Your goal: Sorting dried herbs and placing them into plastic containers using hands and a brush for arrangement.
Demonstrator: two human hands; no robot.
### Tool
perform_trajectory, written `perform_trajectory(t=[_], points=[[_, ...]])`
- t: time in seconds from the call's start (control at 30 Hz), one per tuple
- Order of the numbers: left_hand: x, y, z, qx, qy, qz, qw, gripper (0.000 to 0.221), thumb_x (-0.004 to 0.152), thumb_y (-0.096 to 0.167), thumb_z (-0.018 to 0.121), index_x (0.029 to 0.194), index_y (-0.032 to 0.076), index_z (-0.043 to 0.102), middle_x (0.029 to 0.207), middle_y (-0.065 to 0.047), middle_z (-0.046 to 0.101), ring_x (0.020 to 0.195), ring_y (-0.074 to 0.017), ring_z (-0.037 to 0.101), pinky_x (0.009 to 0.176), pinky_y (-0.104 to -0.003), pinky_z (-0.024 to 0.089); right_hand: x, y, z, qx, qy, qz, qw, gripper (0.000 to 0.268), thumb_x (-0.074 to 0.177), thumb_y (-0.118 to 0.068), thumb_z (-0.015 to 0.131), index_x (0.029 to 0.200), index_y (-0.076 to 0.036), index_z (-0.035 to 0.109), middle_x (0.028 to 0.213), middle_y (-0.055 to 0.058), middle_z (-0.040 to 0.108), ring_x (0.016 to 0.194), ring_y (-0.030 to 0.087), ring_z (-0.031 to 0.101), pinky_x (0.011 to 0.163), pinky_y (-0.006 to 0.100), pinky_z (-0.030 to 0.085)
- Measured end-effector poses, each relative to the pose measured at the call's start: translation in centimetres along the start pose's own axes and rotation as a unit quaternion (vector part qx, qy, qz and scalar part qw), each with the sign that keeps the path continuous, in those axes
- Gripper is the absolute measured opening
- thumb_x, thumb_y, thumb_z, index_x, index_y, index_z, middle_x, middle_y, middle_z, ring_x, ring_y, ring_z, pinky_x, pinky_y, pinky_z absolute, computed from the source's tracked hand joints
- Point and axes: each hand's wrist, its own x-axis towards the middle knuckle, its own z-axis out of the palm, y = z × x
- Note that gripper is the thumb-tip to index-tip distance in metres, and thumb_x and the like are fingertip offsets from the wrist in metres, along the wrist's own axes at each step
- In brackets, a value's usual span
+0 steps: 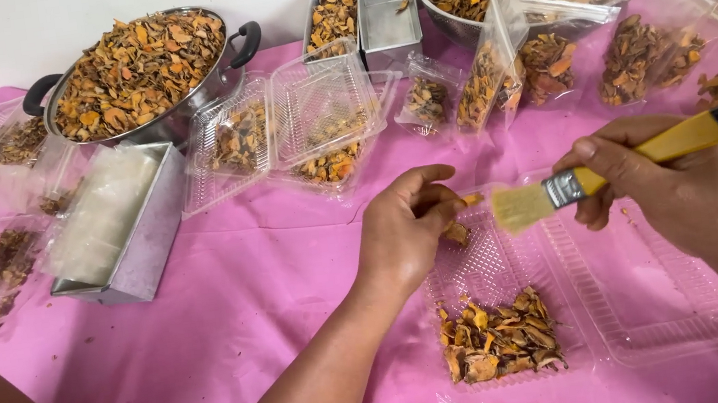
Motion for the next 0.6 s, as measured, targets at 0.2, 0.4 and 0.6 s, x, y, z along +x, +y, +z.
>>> perform_trajectory(t=[0.2,0.4,0.6], points=[[1.1,-3.1,-0.4,0.603,0.024,0.283,0.746,0.039,0.078,0.011,0.087,0.115,0.008,0.074,0.091,-0.010,0.080,0.084,-0.0277,0.073,0.080,-0.044,0.060,0.2,0.0,-0.5,-0.080,0.045,-0.042,0.995,0.021,0.107,-0.001,0.054,0.107,0.012,0.070,0.068,0.024,0.068,0.052,0.029,0.066,0.056,0.035,0.059],[-1.3,-0.8,0.7,0.614,0.003,0.375,0.694,0.038,0.068,0.002,0.089,0.104,0.004,0.075,0.100,-0.010,0.077,0.097,-0.0300,0.068,0.091,-0.047,0.056,0.4,0.2,-1.0,-0.108,0.037,-0.043,0.993,0.023,0.108,-0.003,0.052,0.104,0.010,0.070,0.069,0.022,0.069,0.054,0.028,0.067,0.056,0.034,0.058],[-3.9,-0.3,2.1,0.482,-0.364,0.175,0.777,0.037,0.089,-0.018,0.062,0.109,0.009,0.077,0.092,-0.006,0.076,0.088,-0.0223,0.074,0.084,-0.037,0.065,0.4,-0.2,-1.0,-0.077,0.051,-0.084,0.992,0.025,0.110,-0.006,0.053,0.106,0.014,0.069,0.067,0.025,0.063,0.052,0.029,0.062,0.055,0.035,0.058]])
